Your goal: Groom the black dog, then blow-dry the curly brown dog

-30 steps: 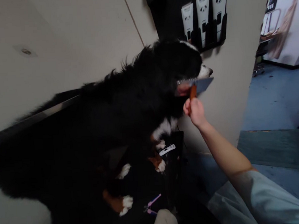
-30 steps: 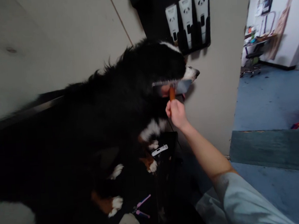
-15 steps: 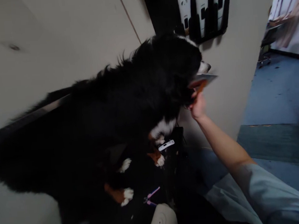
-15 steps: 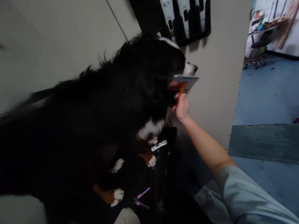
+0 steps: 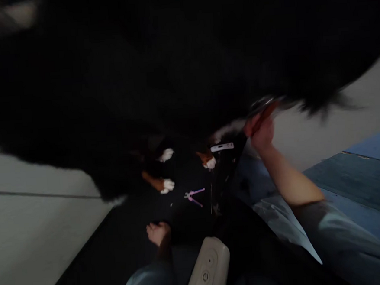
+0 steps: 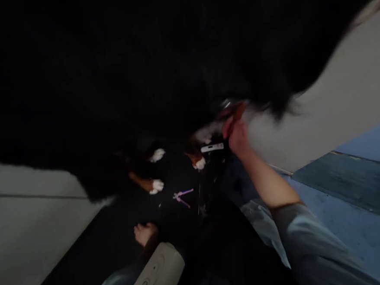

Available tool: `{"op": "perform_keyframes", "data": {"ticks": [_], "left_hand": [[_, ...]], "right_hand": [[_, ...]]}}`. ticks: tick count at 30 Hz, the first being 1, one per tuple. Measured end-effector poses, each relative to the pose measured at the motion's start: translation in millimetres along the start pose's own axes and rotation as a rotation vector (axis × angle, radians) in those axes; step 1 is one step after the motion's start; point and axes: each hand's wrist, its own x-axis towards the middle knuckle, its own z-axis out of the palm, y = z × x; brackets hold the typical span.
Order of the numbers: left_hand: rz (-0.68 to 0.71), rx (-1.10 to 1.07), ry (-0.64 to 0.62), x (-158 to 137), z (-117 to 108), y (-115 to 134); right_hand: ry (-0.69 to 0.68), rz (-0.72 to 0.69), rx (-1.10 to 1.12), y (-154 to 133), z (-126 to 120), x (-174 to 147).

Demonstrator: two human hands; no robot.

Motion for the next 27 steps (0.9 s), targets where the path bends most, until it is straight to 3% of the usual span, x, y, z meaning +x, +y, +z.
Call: {"op": "perform_keyframes", "data": {"ticks": [1, 3, 9, 12, 14, 20, 27], "left_hand": [[-0.045, 0.000, -0.029, -0.3, 4.9, -2.7], [-0.093, -0.017, -0.081, -0.7, 14.5, -7.5], [-0.207, -0.144, -0.107, -0.8, 35.9, -14.6], [-0.212, -0.198, -0.072, 0.1, 40.4, -17.0], [-0.206, -0.187, -0.042, 0.3, 42.1, -18.7], [-0.159, -0.102, 0.060, 6.1, 52.4, -23.8], [-0.140, -0.097, 0.085, 4.8, 51.5, -21.6]], "right_hand": [[0.000, 0.024, -0.067, -3.4, 4.5, 13.2], [-0.093, 0.065, -0.148, -9.0, 38.1, 16.2], [-0.652, 0.087, -0.354, 1.8, 203.1, -98.0], [-0.779, -0.034, -0.453, 12.0, 243.7, -114.2], [-0.804, -0.131, -0.550, 16.3, 243.1, -104.5], [-0.931, -0.392, -0.897, 38.7, 192.7, -55.4], [-1.066, -0.593, -1.071, 39.8, 190.7, -28.8]]}}
